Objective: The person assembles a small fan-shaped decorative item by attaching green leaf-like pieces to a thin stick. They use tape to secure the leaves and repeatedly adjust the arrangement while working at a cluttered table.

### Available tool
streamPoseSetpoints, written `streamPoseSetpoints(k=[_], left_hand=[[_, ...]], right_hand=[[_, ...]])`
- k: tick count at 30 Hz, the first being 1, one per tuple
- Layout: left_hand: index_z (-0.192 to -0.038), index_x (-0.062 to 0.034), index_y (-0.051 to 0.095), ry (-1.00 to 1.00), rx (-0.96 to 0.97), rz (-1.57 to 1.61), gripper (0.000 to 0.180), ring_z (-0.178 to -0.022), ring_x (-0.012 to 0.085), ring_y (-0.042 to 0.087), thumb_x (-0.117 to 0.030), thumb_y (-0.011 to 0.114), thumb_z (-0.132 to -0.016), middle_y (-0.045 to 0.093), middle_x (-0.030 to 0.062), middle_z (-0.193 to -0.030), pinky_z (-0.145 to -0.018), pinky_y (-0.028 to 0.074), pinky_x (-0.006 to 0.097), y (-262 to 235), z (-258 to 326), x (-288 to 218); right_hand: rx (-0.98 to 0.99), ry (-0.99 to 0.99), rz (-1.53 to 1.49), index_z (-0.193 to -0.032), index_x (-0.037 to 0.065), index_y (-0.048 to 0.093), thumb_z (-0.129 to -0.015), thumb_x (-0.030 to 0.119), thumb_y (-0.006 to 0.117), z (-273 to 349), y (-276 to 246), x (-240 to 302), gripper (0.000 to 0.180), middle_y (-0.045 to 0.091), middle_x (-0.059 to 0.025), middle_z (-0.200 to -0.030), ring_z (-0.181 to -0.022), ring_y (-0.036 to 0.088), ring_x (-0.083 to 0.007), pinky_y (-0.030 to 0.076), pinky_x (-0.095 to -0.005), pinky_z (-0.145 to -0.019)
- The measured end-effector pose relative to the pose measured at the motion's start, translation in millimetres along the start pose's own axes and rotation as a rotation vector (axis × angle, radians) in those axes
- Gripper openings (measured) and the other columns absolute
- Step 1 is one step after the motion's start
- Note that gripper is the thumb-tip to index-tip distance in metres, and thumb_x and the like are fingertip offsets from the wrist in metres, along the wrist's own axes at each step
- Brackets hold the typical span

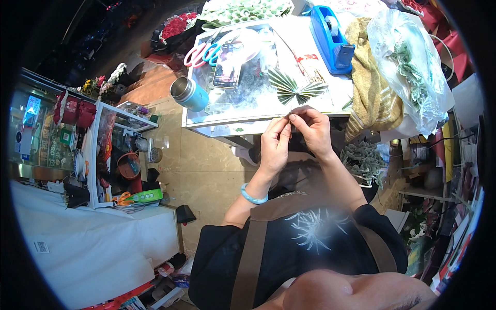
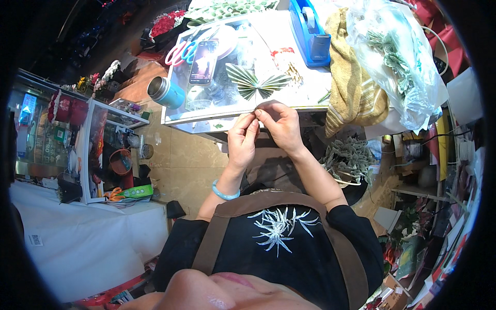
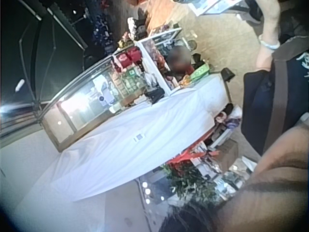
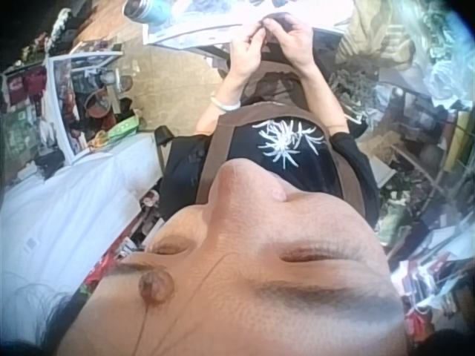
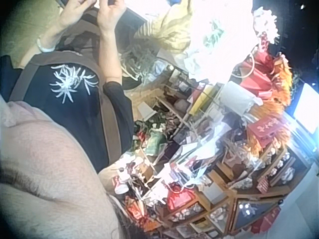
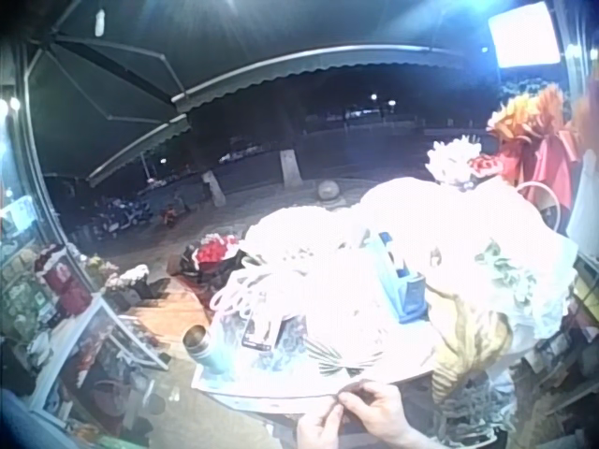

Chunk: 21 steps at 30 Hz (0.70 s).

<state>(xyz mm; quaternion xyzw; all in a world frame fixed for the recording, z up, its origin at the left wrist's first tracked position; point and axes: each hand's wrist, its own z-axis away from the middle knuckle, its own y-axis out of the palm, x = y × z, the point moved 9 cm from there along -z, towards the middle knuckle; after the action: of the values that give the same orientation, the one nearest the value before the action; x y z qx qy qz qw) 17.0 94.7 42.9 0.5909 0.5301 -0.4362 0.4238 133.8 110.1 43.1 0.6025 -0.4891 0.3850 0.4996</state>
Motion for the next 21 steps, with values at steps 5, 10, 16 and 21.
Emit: streamPoseSetpoints(k=[5, 10, 16, 21], left_hand=[[-0.098, 0.0075, 0.059, 0.018, 0.014, -0.058, 0.018, -0.065, 0.0058, 0.045, -0.007, 0.051, -0.09, 0.052, 0.0018, -0.085, -0.056, 0.038, 0.019, -1, 0, -1], [-0.101, 0.0068, 0.06, 0.025, 0.009, 0.017, 0.021, -0.075, 0.0108, 0.052, -0.008, 0.054, -0.088, 0.057, 0.0065, -0.084, -0.068, 0.042, 0.021, 2, 0, -7], [-0.099, 0.0054, 0.062, -0.013, -0.028, 0.009, 0.019, -0.073, 0.0108, 0.054, -0.008, 0.057, -0.087, 0.06, 0.0068, -0.081, -0.069, 0.043, 0.022, -2, 0, -7], [-0.098, 0.0053, 0.062, 0.022, -0.022, -0.051, 0.019, -0.073, 0.0105, 0.054, -0.009, 0.057, -0.087, 0.061, 0.0059, -0.08, -0.068, 0.043, 0.022, -3, 0, -6]], right_hand=[[0.017, -0.01, -0.037, -0.086, -0.003, 0.063, -0.082, 0.003, 0.062, -2, 1, -1, 0.008, 0.063, -0.0019, -0.079, -0.072, 0.055, -0.0062, 0.045, -0.0203, -0.065], [0.001, -0.027, -0.169, -0.087, -0.001, 0.062, -0.081, 0.003, 0.063, 0, 1, -1, 0.007, 0.061, -0.0016, -0.078, -0.068, 0.053, -0.0059, 0.043, -0.0186, -0.061], [0.018, 0.08, -0.339, -0.09, 0.001, 0.061, -0.08, 0.004, 0.065, 4, 0, -9, 0.01, 0.061, -0.0008, -0.079, -0.067, 0.053, -0.006, 0.042, -0.0188, -0.059], [0.025, 0.12, -0.22, -0.088, 0.001, 0.061, -0.081, 0.005, 0.065, 4, -6, -12, 0.009, 0.062, -0.0014, -0.08, -0.068, 0.054, -0.0059, 0.043, -0.019, -0.06]])
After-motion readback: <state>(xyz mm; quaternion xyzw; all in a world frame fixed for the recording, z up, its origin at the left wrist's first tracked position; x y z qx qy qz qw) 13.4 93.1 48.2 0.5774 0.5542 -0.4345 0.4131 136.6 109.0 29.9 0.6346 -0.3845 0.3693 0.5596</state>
